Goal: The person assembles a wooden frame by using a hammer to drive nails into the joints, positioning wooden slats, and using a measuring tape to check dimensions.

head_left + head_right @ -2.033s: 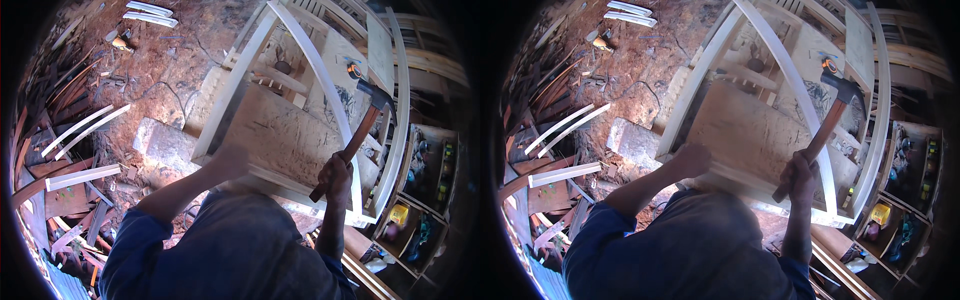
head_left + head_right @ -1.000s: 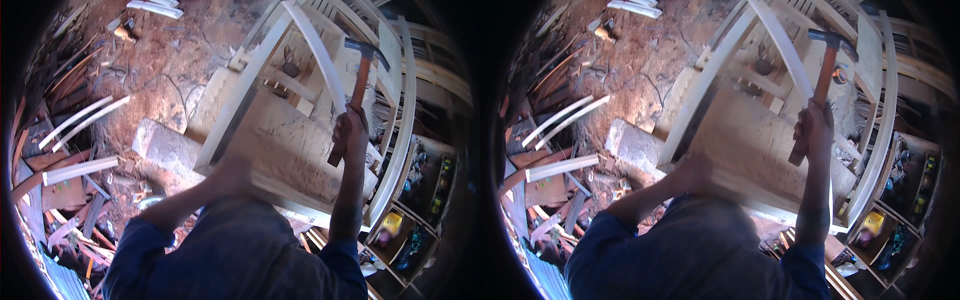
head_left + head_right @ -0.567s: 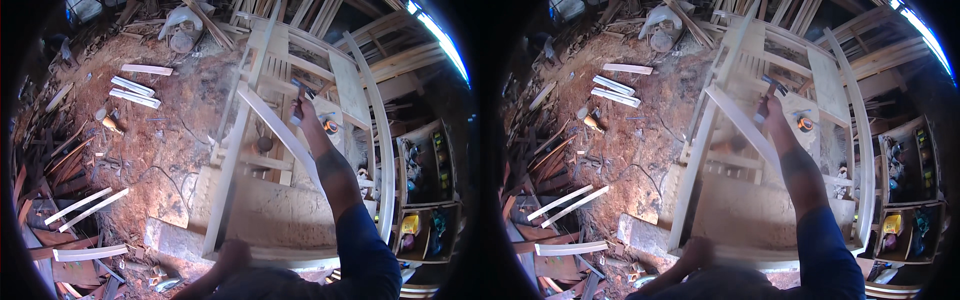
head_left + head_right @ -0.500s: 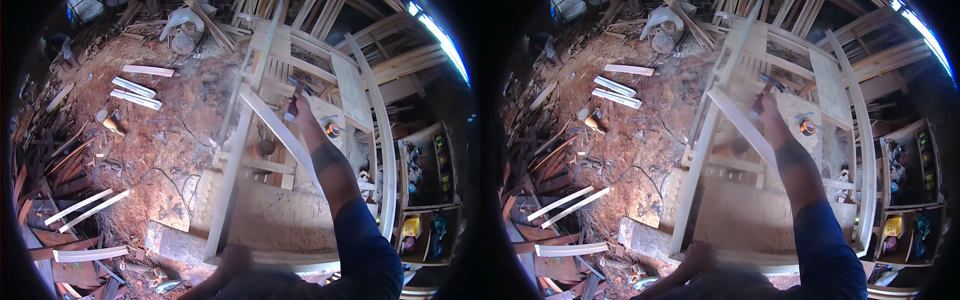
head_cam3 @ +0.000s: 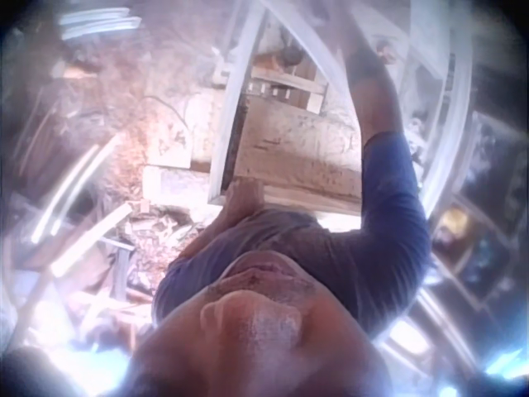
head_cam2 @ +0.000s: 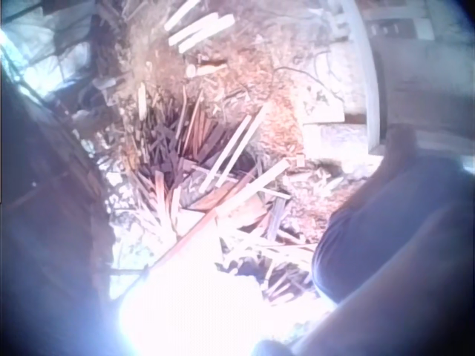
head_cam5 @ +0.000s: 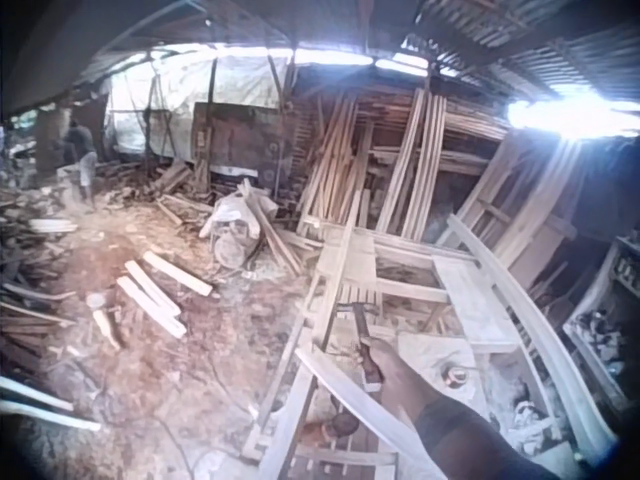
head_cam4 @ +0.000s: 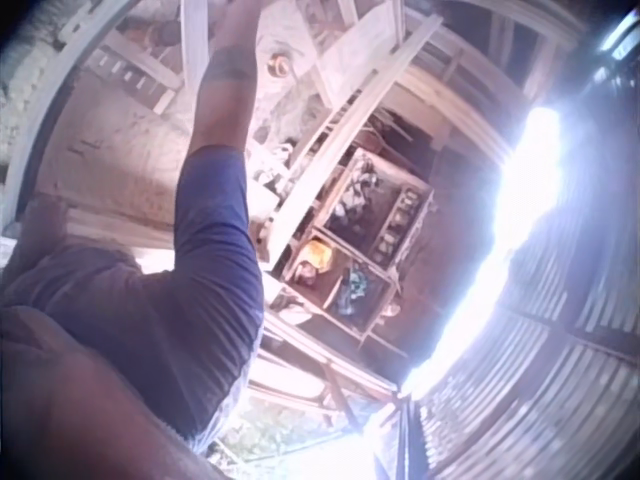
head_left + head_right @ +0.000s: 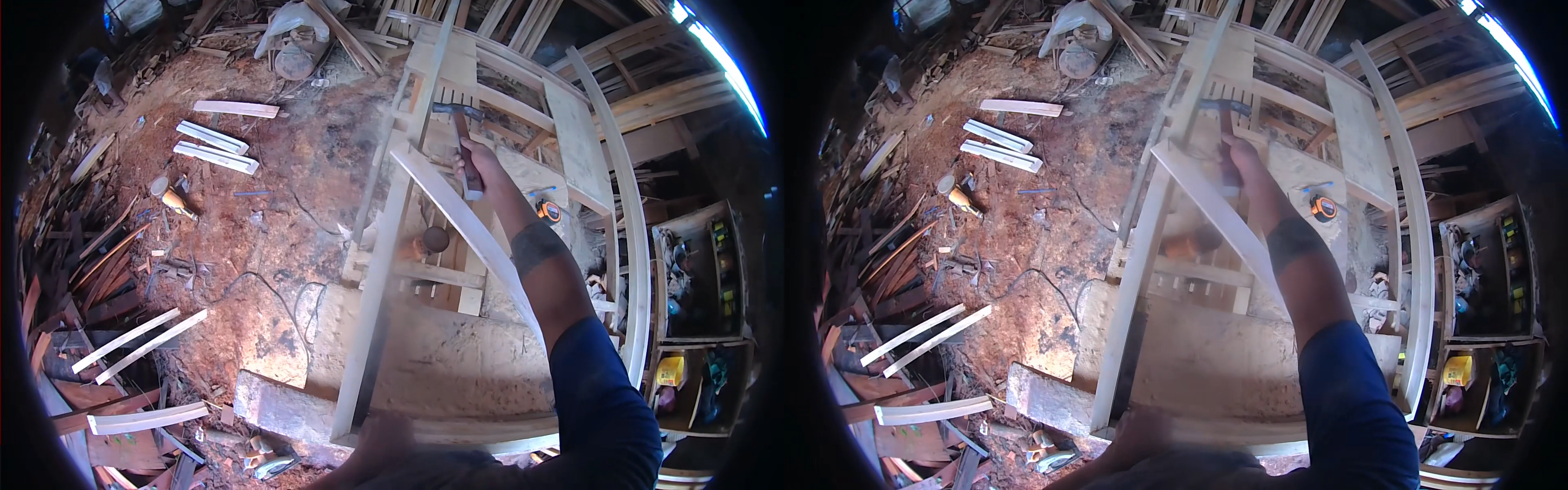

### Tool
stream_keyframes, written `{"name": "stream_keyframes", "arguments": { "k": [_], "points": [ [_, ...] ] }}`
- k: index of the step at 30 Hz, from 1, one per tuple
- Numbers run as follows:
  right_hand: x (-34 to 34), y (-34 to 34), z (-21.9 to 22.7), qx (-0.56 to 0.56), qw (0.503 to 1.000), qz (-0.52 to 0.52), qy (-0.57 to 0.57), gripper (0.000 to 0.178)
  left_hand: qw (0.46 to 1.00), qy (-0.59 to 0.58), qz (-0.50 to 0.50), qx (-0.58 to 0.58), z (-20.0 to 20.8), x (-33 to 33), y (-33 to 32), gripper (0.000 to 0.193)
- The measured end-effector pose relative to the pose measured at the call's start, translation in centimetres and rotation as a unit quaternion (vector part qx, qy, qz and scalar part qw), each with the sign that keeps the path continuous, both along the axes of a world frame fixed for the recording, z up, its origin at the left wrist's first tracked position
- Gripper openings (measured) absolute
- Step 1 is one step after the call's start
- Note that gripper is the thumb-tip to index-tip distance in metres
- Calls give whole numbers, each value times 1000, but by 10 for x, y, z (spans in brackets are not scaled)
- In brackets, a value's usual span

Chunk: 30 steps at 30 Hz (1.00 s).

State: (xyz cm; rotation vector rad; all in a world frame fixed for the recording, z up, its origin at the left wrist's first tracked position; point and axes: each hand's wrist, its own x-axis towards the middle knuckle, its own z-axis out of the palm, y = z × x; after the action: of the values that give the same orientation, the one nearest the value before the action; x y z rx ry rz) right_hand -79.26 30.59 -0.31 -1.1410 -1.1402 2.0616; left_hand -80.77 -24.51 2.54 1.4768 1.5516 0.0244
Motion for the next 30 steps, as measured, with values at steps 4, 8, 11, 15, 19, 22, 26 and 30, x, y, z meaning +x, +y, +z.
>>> {"name": "stream_keyframes", "arguments": {
  "k": [4, 8, 11, 15, 19, 22, 26, 30],
  "points": [
    [17, -20, 21, -54, 996, -75, -8, 29, 997, 51, 16, 62, -19, 6, -18, 25],
    [76, -38, 27, -118, 982, 14, 145, 29, 961, 18, 62, 267, -64, 15, -55, 21],
    [114, -55, 47, -102, 988, 12, 113, 30, 994, 52, 49, 86, -27, 6, -20, 20],
    [153, -91, 78, -106, 979, 5, 171, 29, 991, 61, 16, 118, -23, 7, -24, 22],
    [186, -104, 90, -92, 982, -8, 167, 31, 988, 76, -23, 129, -21, 5, -22, 21],
    [209, -118, 99, -100, 979, -5, 178, 30, 994, 73, 1, 87, -19, 6, -17, 22],
    [230, -136, 104, -78, 984, -16, 157, 28, 996, 70, 20, 61, -20, 7, -16, 25],
    [237, -160, 110, -74, 985, -38, 154, 27, 996, 42, 45, 70, -13, 5, -15, 28]
  ]
}}
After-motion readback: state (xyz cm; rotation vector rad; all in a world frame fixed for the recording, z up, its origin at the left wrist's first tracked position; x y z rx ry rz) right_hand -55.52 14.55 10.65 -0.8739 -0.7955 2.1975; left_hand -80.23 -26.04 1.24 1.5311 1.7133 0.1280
